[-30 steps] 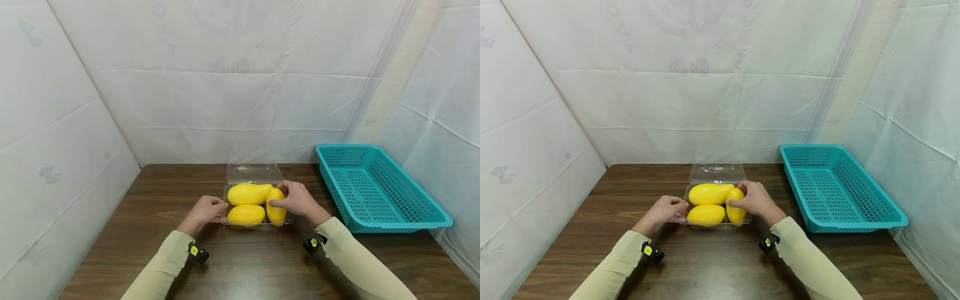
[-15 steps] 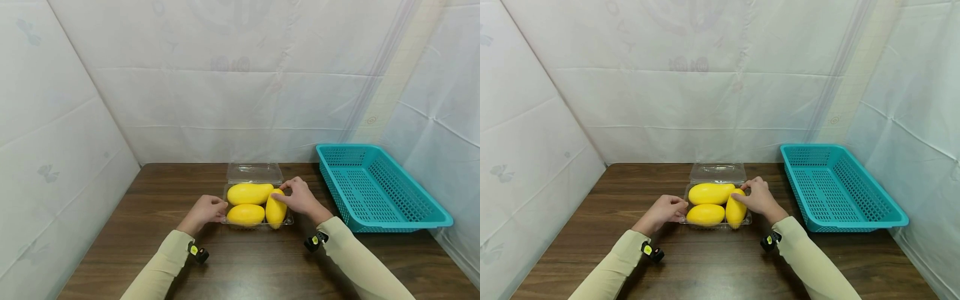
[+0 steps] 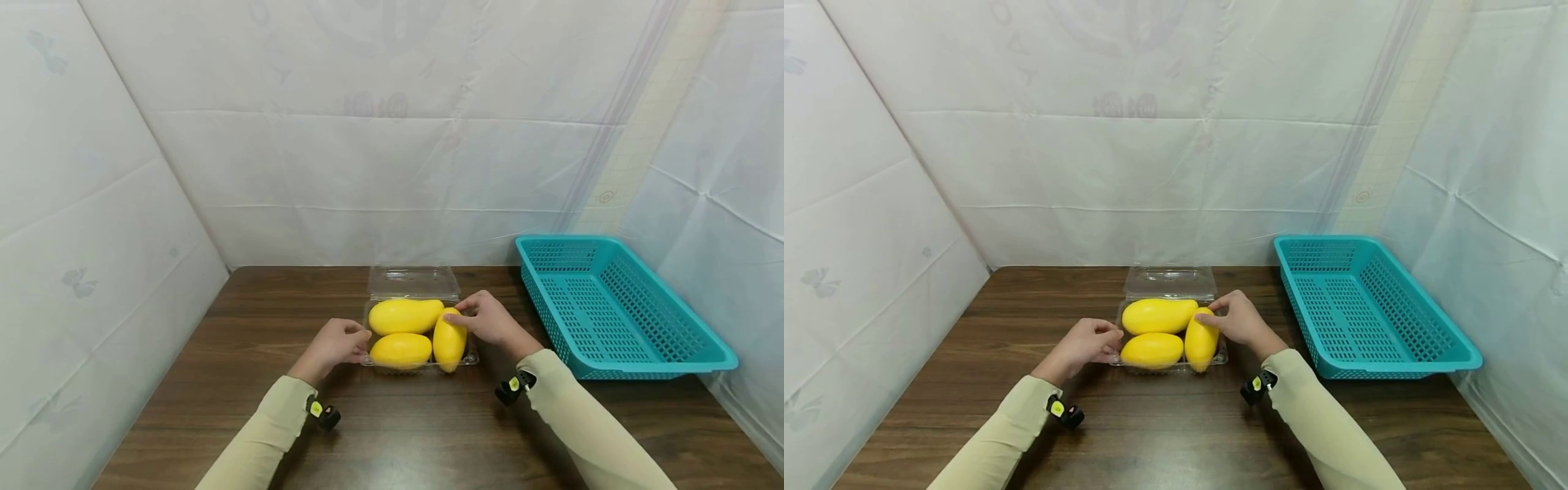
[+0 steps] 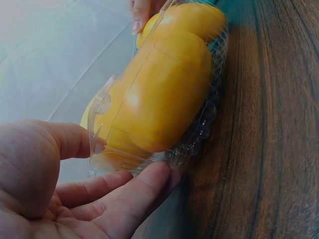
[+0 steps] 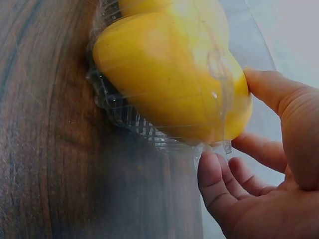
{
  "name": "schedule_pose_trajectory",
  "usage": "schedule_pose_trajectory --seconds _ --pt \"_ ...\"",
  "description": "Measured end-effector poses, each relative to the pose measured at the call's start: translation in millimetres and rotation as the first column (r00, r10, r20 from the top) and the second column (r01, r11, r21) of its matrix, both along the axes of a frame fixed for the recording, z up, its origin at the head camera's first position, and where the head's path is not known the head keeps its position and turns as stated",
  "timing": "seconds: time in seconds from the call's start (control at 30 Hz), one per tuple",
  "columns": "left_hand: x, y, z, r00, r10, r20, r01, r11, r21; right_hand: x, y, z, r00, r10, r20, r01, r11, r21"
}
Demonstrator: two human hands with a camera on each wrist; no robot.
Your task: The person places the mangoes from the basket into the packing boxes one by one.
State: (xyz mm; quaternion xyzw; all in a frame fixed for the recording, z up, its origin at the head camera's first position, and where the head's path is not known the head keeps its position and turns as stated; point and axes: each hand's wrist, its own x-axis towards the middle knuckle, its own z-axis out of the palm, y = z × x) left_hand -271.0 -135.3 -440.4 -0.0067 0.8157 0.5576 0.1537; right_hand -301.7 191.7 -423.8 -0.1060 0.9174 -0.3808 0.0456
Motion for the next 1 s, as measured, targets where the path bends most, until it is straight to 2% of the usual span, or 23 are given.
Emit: schedule_pose_trajectory --seconds 0.3,0.47,0.6,0.83,1.0 --pt "-2.4 -4.4 -1.9 1.0 0.008 -0.015 -0.009 1.0 -0.025 0.2 -4 -2.3 0.999 -0.048 0.02 0.048 0.999 0.013" --pt "-7.2 -8.8 -1.4 0.999 -0.002 -0.035 0.001 0.999 -0.041 -1.7 -2 -0.5 0.993 -0.068 0.093 0.075 0.994 -0.074" --pt "-14.4 -13.1 -1.7 0.999 0.008 -0.042 -0.01 0.999 -0.038 -8.5 2 -0.9 0.981 -0.092 0.174 0.122 0.978 -0.17" --pt "-32.5 -16.0 2.1 0.997 0.059 -0.052 -0.06 0.998 -0.028 -22.4 9 -1.9 0.96 -0.121 0.251 0.193 0.937 -0.289" --pt "-45.4 -13.8 6.5 0.994 0.08 -0.074 -0.083 0.996 -0.034 -31.7 13 -4.2 0.93 -0.148 0.336 0.264 0.905 -0.334"
